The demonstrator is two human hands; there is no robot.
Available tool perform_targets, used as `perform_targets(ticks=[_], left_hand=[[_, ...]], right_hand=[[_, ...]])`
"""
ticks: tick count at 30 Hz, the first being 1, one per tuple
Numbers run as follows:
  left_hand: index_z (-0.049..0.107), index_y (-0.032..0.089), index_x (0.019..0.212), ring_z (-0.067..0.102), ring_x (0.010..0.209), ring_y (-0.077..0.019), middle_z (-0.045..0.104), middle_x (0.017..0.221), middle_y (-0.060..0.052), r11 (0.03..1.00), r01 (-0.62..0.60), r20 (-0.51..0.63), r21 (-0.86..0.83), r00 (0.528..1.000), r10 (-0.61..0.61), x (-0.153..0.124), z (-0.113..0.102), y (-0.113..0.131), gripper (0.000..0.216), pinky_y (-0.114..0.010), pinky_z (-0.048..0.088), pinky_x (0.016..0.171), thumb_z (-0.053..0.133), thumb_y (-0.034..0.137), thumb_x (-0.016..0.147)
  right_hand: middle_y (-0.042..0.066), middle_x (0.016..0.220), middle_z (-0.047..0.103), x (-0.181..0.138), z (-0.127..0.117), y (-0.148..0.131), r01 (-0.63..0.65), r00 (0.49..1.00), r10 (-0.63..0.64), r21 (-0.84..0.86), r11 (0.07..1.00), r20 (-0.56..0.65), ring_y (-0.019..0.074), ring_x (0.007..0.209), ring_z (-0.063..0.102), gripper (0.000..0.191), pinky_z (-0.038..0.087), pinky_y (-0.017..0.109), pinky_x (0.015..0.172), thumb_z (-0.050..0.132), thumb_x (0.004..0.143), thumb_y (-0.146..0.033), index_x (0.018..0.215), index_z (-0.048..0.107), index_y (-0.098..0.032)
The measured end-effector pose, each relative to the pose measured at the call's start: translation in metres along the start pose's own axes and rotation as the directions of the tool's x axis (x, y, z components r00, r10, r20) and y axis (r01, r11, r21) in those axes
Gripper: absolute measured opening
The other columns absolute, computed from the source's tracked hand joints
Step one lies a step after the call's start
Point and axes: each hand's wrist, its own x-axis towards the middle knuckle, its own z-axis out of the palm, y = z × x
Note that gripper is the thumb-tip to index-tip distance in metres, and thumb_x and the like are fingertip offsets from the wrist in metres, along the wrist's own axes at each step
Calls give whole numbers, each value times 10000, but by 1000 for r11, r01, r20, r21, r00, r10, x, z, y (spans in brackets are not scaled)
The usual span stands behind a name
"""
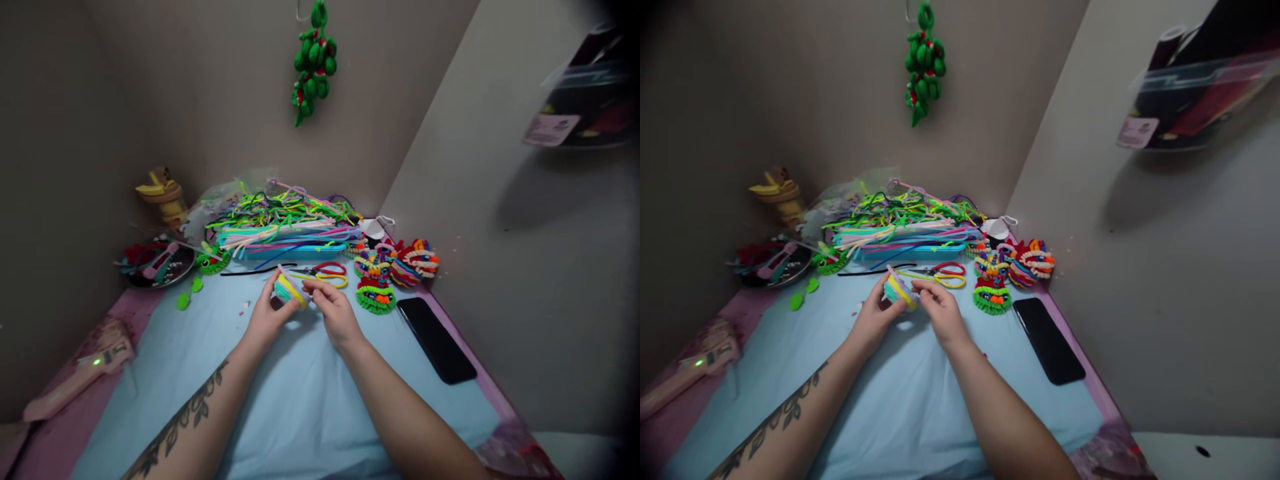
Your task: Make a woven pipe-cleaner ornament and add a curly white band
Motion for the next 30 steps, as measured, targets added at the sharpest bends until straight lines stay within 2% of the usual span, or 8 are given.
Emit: perform_targets(ticks=[5, 10, 15, 20, 30], left_hand=[[448, 199, 1232, 628, 895, -202, 607, 1146, -83, 998, 61, -20, 28, 998, -60, -1, -1, 2, 666, -299, 529, 707, 728, 425, 670], [479, 199, 1153, 621, 893, -199, 608, 1120, -73, 999, 40, -21, 25, 999, -40, -2, 2, 6, 600, -295, 519, 705, 733, 424, 659], [483, 196, 1136, 609, 813, -171, 604, 1076, -63, 999, 53, -41, 1, 998, -53, -3, 2, 8, 584, -278, 507, 659, 728, 430, 660], [480, 193, 1139, 592, 843, -159, 583, 1087, -53, 999, 31, -47, -33, 998, -33, -2, 2, 5, 598, -270, 499, 700, 749, 392, 643], [491, 193, 1122, 584, 970, -205, 581, 1117, -70, 1000, -16, -40, -9, 999, 16, -3, 3, 3, 582, -302, 492, 785, 759, 371, 638]], right_hand=[[48, 935, 696, -1, 0, -3, 50, 999, -49, -124, 991, 9, 209, 879, 624, 170, 473, 326, 762, 634, 779, -322, 898, 706, -224], [34, 830, 654, -6, 5, -4, 116, 987, -140, -252, 961, -80, 194, 819, 596, 90, 455, 331, 773, 650, 765, -272, 823, 658, -205], [49, 916, 616, -8, 7, -6, 200, 954, -261, -333, 921, -148, 192, 867, 577, 146, 458, 329, 777, 640, 762, -213, 908, 625, -207], [50, 908, 597, -10, 6, -10, 306, 918, -383, -430, 849, -103, 199, 915, 571, 54, 453, 359, 840, 620, 788, -192, 820, 655, -216], [54, 914, 602, -11, 7, -11, 314, 922, -382, -443, 840, -70, 197, 904, 583, 39, 454, 353, 838, 644, 777, -190, 766, 674, -211]])
